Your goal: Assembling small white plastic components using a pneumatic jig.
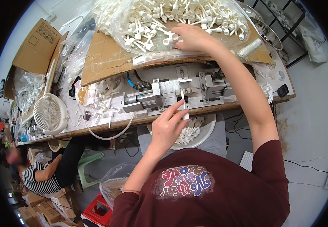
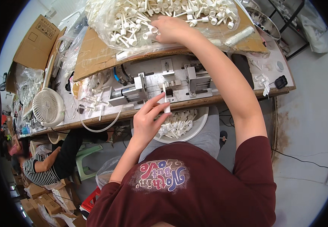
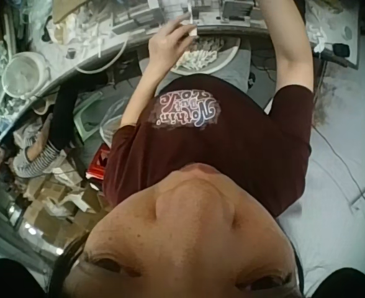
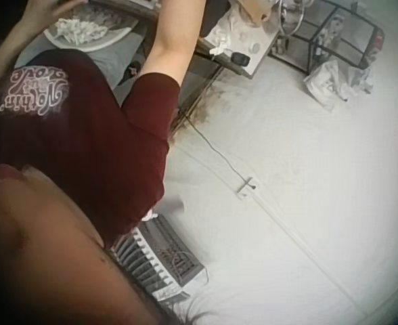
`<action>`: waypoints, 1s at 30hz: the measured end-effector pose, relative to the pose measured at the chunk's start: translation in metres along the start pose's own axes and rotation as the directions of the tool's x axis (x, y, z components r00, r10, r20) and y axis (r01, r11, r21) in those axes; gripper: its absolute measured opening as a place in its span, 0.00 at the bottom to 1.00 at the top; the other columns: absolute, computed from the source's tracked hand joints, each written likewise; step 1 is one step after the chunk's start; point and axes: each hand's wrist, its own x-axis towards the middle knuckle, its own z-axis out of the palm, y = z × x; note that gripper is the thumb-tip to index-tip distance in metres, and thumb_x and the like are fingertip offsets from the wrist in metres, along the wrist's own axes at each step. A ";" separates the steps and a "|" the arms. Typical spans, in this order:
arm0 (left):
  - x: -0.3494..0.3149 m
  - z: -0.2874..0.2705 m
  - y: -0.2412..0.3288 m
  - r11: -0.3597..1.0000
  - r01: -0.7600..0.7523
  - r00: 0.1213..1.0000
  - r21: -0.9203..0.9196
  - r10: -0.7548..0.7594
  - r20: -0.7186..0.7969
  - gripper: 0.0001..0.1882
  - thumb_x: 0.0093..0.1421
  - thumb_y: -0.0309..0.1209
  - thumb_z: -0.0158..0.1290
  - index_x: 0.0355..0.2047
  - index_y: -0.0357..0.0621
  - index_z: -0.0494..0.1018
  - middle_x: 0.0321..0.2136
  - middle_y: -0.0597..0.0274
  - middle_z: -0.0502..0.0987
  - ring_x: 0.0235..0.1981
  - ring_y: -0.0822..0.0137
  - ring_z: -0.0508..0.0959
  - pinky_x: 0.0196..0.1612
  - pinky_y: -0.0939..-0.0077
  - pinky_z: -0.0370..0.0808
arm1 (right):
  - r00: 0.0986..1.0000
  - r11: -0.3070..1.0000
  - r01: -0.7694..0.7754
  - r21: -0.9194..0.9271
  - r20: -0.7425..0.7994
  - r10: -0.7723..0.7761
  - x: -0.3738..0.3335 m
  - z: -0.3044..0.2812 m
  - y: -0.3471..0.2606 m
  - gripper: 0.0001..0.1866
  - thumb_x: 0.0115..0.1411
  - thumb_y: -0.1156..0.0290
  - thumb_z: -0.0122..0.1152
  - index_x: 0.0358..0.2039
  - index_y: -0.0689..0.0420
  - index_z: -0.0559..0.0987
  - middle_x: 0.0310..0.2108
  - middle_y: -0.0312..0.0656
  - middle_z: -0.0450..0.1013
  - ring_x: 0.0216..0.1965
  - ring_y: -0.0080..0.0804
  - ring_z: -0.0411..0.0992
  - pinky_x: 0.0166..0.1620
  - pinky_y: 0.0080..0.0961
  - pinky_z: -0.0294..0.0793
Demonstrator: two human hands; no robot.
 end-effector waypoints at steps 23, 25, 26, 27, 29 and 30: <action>0.024 0.027 -0.026 0.925 -0.053 0.995 0.377 0.016 0.100 0.15 0.48 0.29 0.64 0.38 0.45 0.81 0.51 0.63 0.78 0.21 0.60 0.79 0.30 0.71 0.77 | 0.834 0.915 0.207 0.346 -0.552 0.020 -0.026 0.023 0.027 0.10 0.58 0.72 0.63 0.41 0.51 0.81 0.42 0.36 0.75 0.34 0.29 0.77 0.39 0.26 0.77; 0.027 0.025 -0.024 0.927 -0.045 0.993 0.371 0.000 0.121 0.14 0.48 0.29 0.64 0.38 0.45 0.81 0.51 0.63 0.78 0.21 0.58 0.79 0.30 0.70 0.77 | 0.828 0.892 0.170 0.419 -0.552 0.101 -0.026 0.021 0.036 0.09 0.59 0.71 0.63 0.40 0.52 0.82 0.43 0.35 0.75 0.30 0.24 0.77 0.35 0.22 0.76; 0.027 0.025 -0.024 0.932 -0.040 0.993 0.360 -0.003 0.120 0.14 0.48 0.29 0.64 0.38 0.45 0.81 0.51 0.63 0.78 0.22 0.58 0.80 0.30 0.70 0.77 | 0.775 0.868 0.236 0.436 -0.623 0.102 -0.023 0.020 0.039 0.07 0.60 0.69 0.62 0.39 0.53 0.83 0.38 0.35 0.77 0.26 0.19 0.76 0.33 0.17 0.74; 0.027 0.024 -0.024 0.937 -0.036 0.993 0.348 -0.005 0.119 0.14 0.49 0.29 0.63 0.38 0.46 0.81 0.51 0.63 0.78 0.22 0.58 0.80 0.30 0.69 0.77 | 0.804 0.830 0.184 0.526 -0.567 0.182 -0.025 0.018 0.043 0.08 0.60 0.69 0.63 0.39 0.53 0.83 0.36 0.35 0.78 0.26 0.18 0.76 0.33 0.17 0.74; 0.028 0.023 -0.023 0.941 -0.023 0.992 0.338 -0.020 0.125 0.14 0.49 0.29 0.63 0.38 0.45 0.81 0.51 0.63 0.78 0.24 0.57 0.81 0.30 0.69 0.78 | 0.843 0.725 0.067 0.685 -0.428 0.327 -0.029 0.011 0.051 0.08 0.59 0.70 0.64 0.40 0.52 0.84 0.31 0.36 0.79 0.27 0.18 0.76 0.33 0.17 0.74; 0.029 0.022 -0.022 0.940 -0.015 0.991 0.340 -0.033 0.133 0.14 0.49 0.29 0.63 0.38 0.45 0.81 0.50 0.63 0.78 0.24 0.57 0.81 0.31 0.69 0.78 | 0.841 0.676 0.108 0.729 -0.429 0.329 -0.030 0.010 0.054 0.09 0.59 0.70 0.65 0.41 0.53 0.84 0.27 0.36 0.79 0.29 0.17 0.76 0.36 0.16 0.74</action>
